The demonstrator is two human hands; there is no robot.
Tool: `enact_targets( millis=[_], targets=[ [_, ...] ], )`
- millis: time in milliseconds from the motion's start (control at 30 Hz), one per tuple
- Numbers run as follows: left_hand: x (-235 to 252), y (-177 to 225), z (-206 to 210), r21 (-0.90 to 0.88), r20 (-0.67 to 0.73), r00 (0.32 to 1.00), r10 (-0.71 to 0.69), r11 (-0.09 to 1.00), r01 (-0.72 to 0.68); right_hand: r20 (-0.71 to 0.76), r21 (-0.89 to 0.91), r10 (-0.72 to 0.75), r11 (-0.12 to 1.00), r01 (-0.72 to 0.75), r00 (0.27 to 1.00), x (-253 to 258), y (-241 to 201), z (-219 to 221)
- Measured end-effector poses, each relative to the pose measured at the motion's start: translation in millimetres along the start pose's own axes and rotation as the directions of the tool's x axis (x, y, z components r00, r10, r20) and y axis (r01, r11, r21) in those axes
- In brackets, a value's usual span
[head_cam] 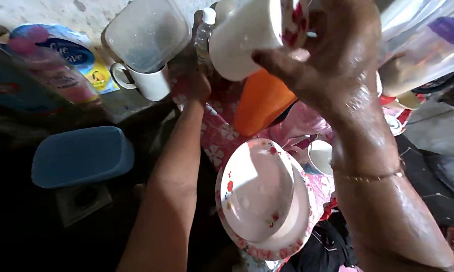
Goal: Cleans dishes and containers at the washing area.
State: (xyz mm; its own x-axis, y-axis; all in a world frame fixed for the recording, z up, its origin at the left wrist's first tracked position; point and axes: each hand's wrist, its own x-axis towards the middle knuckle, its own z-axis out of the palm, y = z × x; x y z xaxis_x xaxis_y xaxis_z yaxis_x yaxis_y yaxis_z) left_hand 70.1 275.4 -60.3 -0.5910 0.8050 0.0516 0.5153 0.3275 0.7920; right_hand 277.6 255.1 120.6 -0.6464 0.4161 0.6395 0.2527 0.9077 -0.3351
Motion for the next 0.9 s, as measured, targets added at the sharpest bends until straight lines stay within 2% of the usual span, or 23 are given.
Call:
enact_targets(
  millis=[100,233,367,533,600,700,800,900],
  targets=[
    [8,4,-10,0.157,0.054,0.998,-0.027,0.987,0.019,-0.025,-0.064,-0.068,0.996,0.066,0.997,27,7,24],
    [2,6,-30,0.236,0.078,0.996,-0.049,0.971,0.030,0.191,-0.183,0.099,0.981,-0.063,0.977,44,1,44],
    [3,-1,-36,0.214,0.080,0.995,-0.053,0.976,0.035,0.326,-0.368,0.227,0.925,-0.098,0.918,62,-7,67],
    [-8,-12,-34,0.161,0.025,0.999,-0.042,0.986,0.037,0.410,-0.519,0.345,0.849,-0.095,0.845,86,-12,101],
    [-28,-9,-41,0.165,0.002,1.000,-0.015,0.986,0.014,0.430,-0.511,0.363,0.852,-0.108,0.827,93,-7,108],
    [-61,-5,-61,0.250,0.055,0.998,0.001,0.968,-0.015,0.454,-0.478,0.400,0.863,-0.161,0.796,102,10,124],
    [-84,-28,-82,0.293,-0.012,0.998,0.066,0.954,-0.060,0.387,-0.446,0.424,0.863,-0.236,0.819,107,32,143],
    [-107,-66,-115,0.302,-0.123,0.992,0.020,0.953,0.018,0.337,-0.433,0.452,0.854,-0.290,0.826,106,38,149]
  ],
)
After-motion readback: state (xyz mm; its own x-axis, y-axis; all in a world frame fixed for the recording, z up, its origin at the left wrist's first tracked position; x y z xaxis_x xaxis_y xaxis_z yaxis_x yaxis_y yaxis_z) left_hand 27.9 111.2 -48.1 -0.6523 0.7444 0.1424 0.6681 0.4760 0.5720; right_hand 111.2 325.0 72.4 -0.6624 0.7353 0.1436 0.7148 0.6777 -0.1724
